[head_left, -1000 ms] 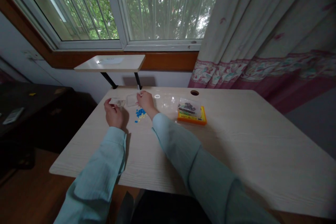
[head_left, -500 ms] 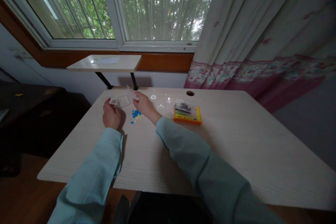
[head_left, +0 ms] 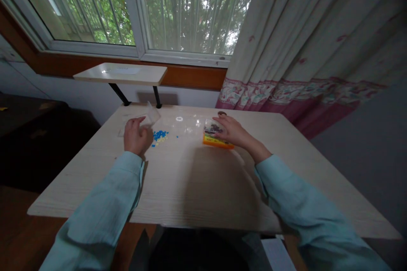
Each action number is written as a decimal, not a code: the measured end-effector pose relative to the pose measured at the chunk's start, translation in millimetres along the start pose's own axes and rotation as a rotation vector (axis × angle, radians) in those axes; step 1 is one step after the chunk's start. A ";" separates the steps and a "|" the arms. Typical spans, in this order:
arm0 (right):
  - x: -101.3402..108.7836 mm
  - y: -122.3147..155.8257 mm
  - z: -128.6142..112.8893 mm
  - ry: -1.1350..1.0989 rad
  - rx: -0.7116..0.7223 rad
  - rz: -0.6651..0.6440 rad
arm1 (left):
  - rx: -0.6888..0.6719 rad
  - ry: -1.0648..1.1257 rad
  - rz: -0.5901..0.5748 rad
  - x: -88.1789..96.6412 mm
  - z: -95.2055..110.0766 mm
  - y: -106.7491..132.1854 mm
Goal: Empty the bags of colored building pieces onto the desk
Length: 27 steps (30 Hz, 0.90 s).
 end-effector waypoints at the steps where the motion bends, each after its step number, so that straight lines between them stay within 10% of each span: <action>1: -4.8 5.0 4.5 -0.014 0.013 -0.017 | -0.057 0.068 -0.084 -9.8 8.0 3.0; 5: -10.2 11.1 8.8 -0.064 0.074 0.043 | -0.221 0.182 -0.397 -50.8 26.0 19.9; 17: 3.9 -38.9 -69.7 -0.537 0.171 0.446 | -0.374 -0.057 -0.590 -84.2 36.9 41.8; 27: -109.2 -95.9 -81.6 -1.051 -0.182 0.568 | -0.362 0.148 -0.610 -75.4 63.5 54.5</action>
Point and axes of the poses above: each hand's wrist, its own y-axis away from the middle knuckle, its own x-axis out of the back of the hand, z = x × y, the point moved 10 cm from there along -y, towards the middle knuckle, and after that the axes turned 10 degrees about x, right-handed, at the moved point
